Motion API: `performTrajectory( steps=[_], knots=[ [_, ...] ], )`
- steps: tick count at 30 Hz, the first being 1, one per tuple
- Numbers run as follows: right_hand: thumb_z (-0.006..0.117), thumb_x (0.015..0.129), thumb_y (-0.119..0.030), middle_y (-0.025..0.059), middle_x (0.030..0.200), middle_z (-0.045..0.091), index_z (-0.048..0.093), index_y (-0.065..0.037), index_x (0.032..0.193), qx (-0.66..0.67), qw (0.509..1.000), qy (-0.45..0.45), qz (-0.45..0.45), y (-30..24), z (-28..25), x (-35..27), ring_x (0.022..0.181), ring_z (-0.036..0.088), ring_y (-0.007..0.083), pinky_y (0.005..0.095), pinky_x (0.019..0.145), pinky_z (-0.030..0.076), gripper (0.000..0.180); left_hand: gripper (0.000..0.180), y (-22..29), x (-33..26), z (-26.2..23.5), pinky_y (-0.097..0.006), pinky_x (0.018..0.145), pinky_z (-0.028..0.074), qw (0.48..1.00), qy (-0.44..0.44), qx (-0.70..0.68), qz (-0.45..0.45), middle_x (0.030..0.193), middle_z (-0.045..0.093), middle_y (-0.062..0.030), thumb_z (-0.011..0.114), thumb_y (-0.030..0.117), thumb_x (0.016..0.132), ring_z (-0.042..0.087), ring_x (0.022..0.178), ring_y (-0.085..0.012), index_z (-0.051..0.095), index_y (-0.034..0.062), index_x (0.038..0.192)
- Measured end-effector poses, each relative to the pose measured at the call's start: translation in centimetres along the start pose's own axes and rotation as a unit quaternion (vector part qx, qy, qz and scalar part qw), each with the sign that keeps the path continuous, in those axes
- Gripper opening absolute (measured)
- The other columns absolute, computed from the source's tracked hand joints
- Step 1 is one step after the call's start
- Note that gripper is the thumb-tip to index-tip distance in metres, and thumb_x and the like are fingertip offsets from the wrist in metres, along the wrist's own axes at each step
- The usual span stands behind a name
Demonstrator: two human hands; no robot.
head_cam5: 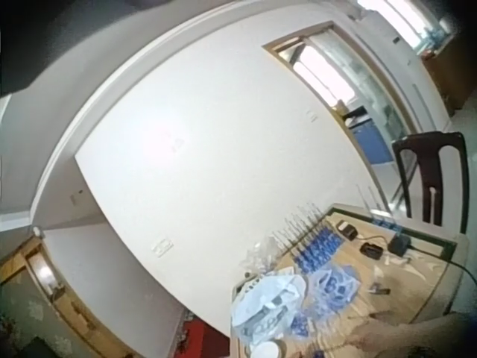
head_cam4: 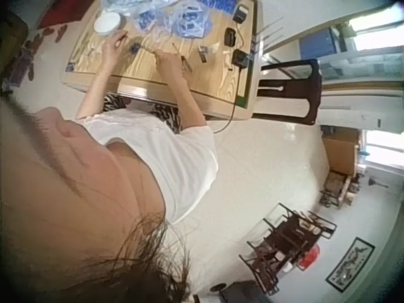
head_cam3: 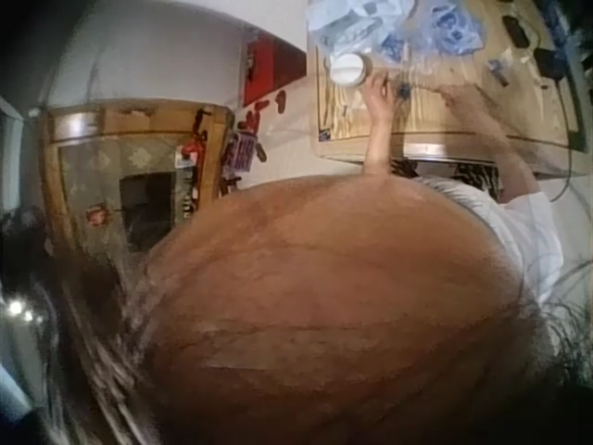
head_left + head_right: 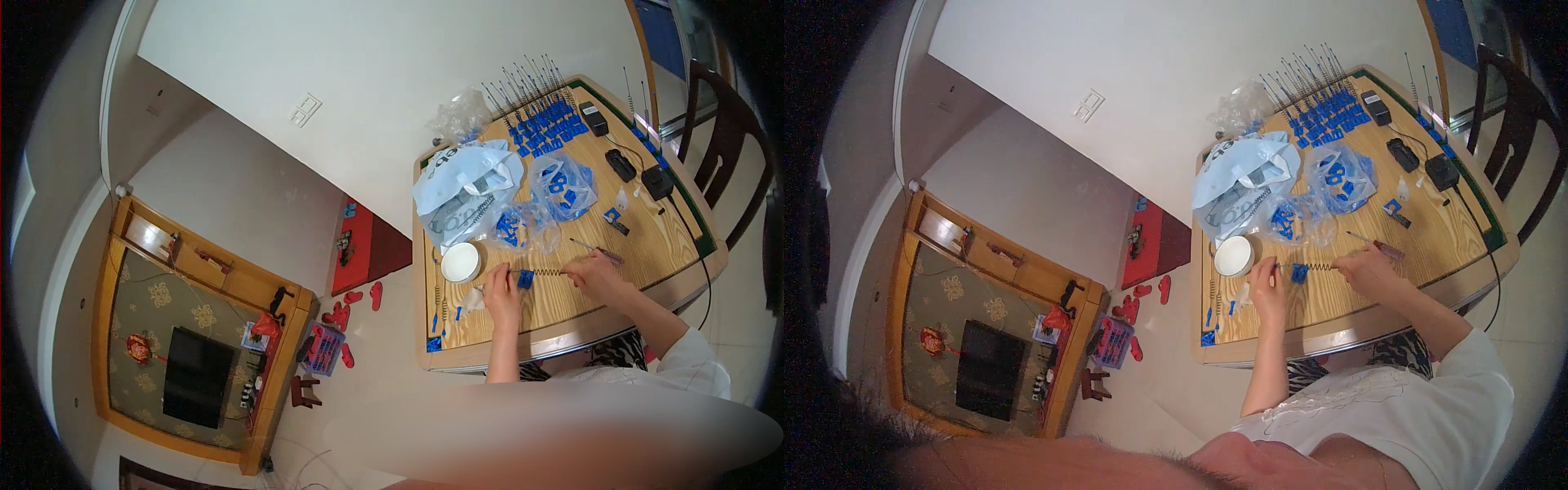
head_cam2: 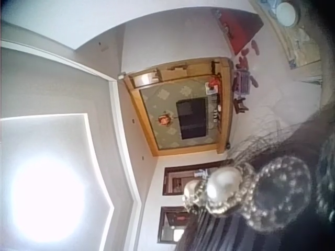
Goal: The person assembles small electronic components by connecting wires to a blue plastic base with a screwdriver.
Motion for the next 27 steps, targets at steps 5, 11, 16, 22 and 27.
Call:
performTrajectory(
  steps=[5,11,16,22,27],
  knots=[
    [0.055,0.081,-0.014,0.006,0.072,0.063,0.064,-0.013,0.093,-0.042,0.999,-0.01,-0.019,-0.8,0.8,-0.3,0.073,0.062,0.0235,0.0379,0.076,0.038,0.016,0.018,1.7,0.1,-0.4,-0.038,0.079,0.046,0.99,-0.022,0.107,0.086,0.095,0.062,-0.0079,0.064,0.002,0.074,0.055,0.094,-0.0286,0.065,0.0046,0.092],
    [0.053,0.081,-0.013,0.0072,0.071,0.065,0.066,-0.009,0.091,0.062,0.988,-0.115,0.077,0.3,1.9,-0.6,0.076,0.063,0.026,0.0403,0.071,0.046,0.016,0.017,2.7,0.9,0.3,-0.042,0.085,0.041,0.961,-0.152,0.136,0.185,0.088,0.06,-0.0067,0.065,0.005,0.067,0.052,0.095,-0.0273,0.064,0.0043,0.083],
    [0.05,0.083,-0.012,0.0069,0.072,0.066,0.065,-0.007,0.094,0.126,0.976,-0.16,0.082,1.3,3.4,-1.4,0.071,0.065,0.0243,0.0378,0.067,0.049,0.02,0.015,4.8,-0.9,1.7,-0.04,0.084,0.041,0.877,-0.281,0.154,0.358,0.079,0.057,-0.0042,0.068,0.007,0.062,0.053,0.089,-0.0244,0.063,0.0069,0.076],
    [0.05,0.085,-0.004,0.0079,0.072,0.065,0.062,0.0,0.093,0.304,0.901,-0.288,0.117,1.4,4.7,-3.0,0.069,0.065,0.0197,0.0316,0.062,0.05,0.016,0.012,5.1,-0.3,0.6,-0.037,0.079,0.044,0.901,-0.341,-0.01,0.266,0.08,0.058,-0.0073,0.067,0.005,0.064,0.054,0.086,-0.0257,0.061,0.0037,0.074],
    [0.05,0.085,-0.005,0.0079,0.072,0.065,0.063,-0.001,0.092,0.16,0.951,-0.261,0.038,-1.4,2.5,-1.8,0.068,0.064,0.0187,0.0305,0.062,0.049,0.016,0.016,6.1,-3.5,2.0,-0.036,0.078,0.045,0.861,-0.403,0.014,0.309,0.079,0.059,-0.0089,0.067,0.004,0.065,0.054,0.085,-0.0271,0.061,0.0028,0.079]
  ],
)
Point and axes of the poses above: each hand's wrist, its own x-axis towards the middle knuckle, its own z-axis out of the palm, y = z × x, the point moved 10 cm from there along x, towards the middle knuckle
